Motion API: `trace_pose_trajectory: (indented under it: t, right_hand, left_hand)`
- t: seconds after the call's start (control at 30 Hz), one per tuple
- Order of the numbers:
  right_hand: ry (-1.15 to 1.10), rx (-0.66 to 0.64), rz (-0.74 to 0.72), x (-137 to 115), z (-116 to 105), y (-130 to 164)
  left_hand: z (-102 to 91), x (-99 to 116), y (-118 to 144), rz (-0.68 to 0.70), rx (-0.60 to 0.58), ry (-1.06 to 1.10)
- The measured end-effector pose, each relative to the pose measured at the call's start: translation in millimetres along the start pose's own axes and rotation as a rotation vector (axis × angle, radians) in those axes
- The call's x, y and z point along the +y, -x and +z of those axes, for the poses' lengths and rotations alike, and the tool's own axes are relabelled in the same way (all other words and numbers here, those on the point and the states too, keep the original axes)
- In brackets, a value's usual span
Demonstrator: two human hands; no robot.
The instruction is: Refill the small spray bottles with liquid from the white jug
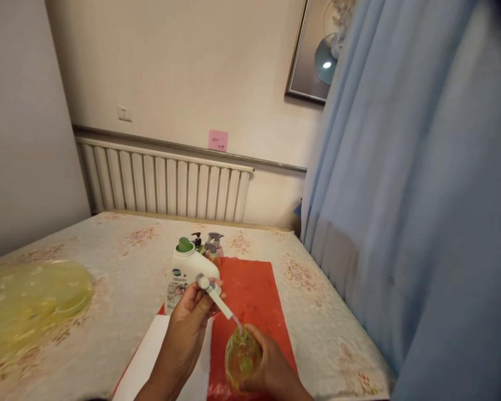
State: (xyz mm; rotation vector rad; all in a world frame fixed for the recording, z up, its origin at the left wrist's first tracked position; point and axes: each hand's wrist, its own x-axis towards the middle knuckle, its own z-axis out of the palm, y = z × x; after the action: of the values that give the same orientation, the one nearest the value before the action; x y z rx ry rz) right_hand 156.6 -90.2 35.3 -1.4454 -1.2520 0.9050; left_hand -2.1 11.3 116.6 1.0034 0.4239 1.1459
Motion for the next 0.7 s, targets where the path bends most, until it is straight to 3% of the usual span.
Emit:
trace_pose_trajectory:
  t: [0.13, 0.3, 0.47, 0.57, 0.7]
  right_hand:
    - [0.045, 0.01, 0.03, -5.7, -1.7, 2.8]
    - [0.031, 0.005, 0.029, -3.9, -1.9, 4.4]
    - [0.05, -0.005, -0.01, 3.0, -1.5, 1.4]
    - [0.082, 0.021, 0.049, 13.7, -3.7, -2.2]
    - [0.131, 0.064, 0.161, 28.0, -10.7, -11.0]
  left_hand:
    - [-5.1, -2.6, 1.5, 0.029, 0.029, -0.162]
    - [-3.9, 1.5, 1.2, 0.028, 0.052, 0.047]
    - [-7.2, 2.7, -1.9, -0.014, 0.073, 0.11]
    - [-23.0, 3.6, -10.7, 0.024, 0.178, 0.235]
    - [-57.8, -5.6, -23.8, -0.038, 0.292, 0.365]
